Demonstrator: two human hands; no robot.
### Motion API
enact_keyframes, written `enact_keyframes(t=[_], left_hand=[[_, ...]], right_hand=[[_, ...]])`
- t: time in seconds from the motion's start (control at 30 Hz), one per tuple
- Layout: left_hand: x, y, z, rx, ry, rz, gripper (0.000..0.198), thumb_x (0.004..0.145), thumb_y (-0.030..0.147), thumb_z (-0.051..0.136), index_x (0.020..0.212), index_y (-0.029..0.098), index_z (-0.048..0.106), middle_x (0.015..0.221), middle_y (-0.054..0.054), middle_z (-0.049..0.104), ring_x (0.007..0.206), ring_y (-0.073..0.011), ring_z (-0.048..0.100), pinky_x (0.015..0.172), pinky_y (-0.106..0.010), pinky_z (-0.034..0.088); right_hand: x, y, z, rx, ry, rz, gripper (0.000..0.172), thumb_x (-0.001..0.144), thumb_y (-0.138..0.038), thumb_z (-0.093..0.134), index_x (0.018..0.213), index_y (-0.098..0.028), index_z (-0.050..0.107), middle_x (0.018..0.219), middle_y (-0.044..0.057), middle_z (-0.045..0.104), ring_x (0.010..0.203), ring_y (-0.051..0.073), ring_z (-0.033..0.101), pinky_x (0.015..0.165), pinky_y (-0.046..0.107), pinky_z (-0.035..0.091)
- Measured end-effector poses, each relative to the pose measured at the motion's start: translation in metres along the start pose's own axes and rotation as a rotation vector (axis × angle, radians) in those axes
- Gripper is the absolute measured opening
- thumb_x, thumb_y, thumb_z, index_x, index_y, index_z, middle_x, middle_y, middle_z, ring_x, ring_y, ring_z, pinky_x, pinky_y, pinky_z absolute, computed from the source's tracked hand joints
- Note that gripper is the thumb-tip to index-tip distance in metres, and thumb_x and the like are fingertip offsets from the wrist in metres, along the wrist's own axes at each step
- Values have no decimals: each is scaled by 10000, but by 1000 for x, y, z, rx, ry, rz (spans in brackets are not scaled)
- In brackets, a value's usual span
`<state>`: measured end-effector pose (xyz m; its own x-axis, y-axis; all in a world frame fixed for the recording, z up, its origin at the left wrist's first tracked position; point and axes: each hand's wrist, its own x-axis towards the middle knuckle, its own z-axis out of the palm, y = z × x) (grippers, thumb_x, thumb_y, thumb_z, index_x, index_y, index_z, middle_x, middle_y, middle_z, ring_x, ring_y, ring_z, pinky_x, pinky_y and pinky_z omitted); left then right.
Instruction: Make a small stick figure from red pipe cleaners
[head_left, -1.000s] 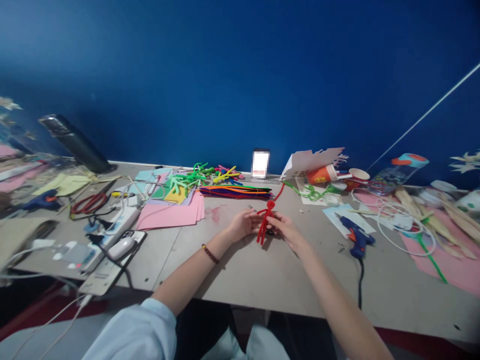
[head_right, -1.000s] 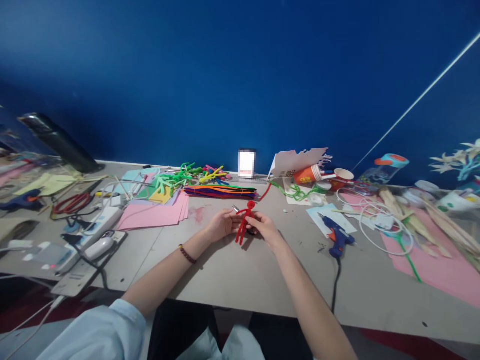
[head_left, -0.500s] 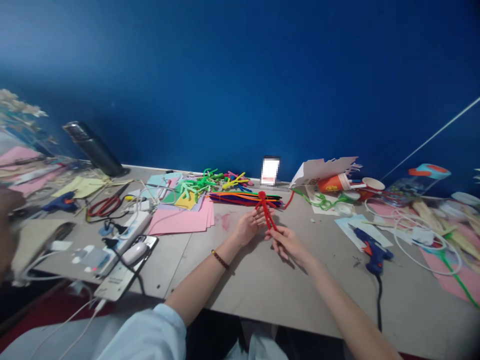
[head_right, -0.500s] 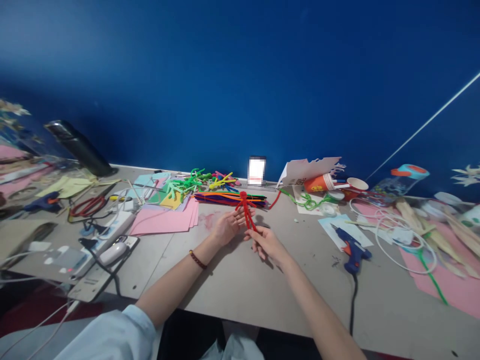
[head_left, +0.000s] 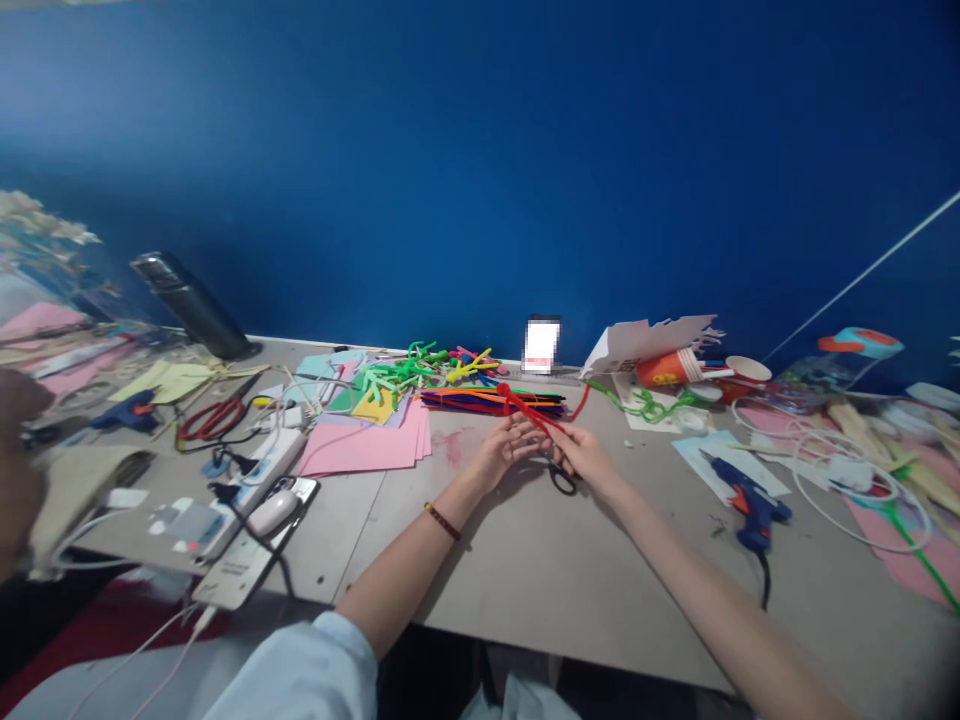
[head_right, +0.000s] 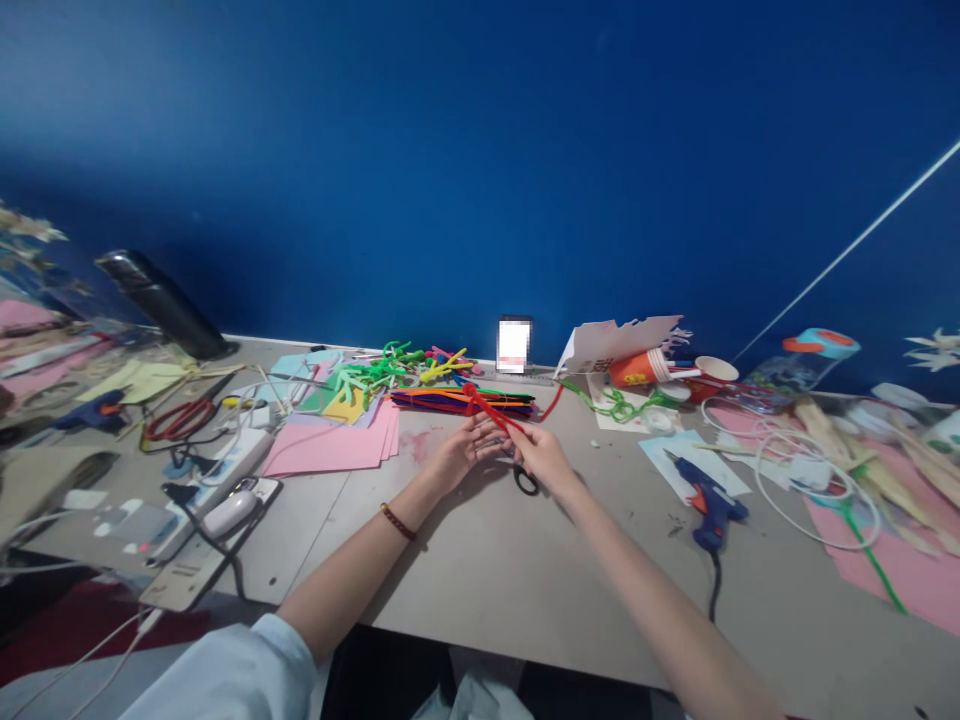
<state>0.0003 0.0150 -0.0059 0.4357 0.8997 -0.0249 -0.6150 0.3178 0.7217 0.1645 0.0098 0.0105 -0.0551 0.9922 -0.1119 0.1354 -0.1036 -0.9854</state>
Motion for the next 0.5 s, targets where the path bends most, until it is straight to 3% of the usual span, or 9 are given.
enact_keyframes(t=[0.17, 0.27, 0.33, 0.5], left_hand=[[-2, -1, 3, 41, -29, -53, 385, 720, 209, 617, 1101, 157, 597, 1082, -103, 648, 910, -191, 643, 817, -316, 483], [-2, -2, 1, 77, -47, -94, 339, 730, 226, 613, 1058, 142, 617, 987, -100, 663, 848, -179, 647, 787, -303, 478], [-1, -4, -2, 104, -79, -119, 333, 742, 243, 609, 1057, 136, 623, 985, -108, 662, 835, -176, 643, 784, -300, 471], [0, -8, -9, 140, -155, -169, 361, 751, 286, 598, 1069, 117, 622, 971, -140, 673, 831, -194, 640, 800, -327, 458]], right_hand=[[57, -16, 1, -68, 13, -128, 426, 736, -587, 573, 751, -170, 658, 597, 8, 612, 438, 94, 457, 410, 222, 342], [92, -27, 5, -328, 29, -250, 375, 817, -487, 527, 664, -167, 648, 690, 37, 673, 606, 135, 565, 576, 236, 421], [110, -32, 9, -508, -9, -279, 350, 881, -395, 465, 712, -163, 665, 773, 48, 705, 693, 148, 603, 649, 234, 425], [136, -39, 23, -735, -55, -280, 273, 886, -266, 484, 738, -148, 681, 804, 74, 715, 718, 164, 602, 645, 235, 395]])
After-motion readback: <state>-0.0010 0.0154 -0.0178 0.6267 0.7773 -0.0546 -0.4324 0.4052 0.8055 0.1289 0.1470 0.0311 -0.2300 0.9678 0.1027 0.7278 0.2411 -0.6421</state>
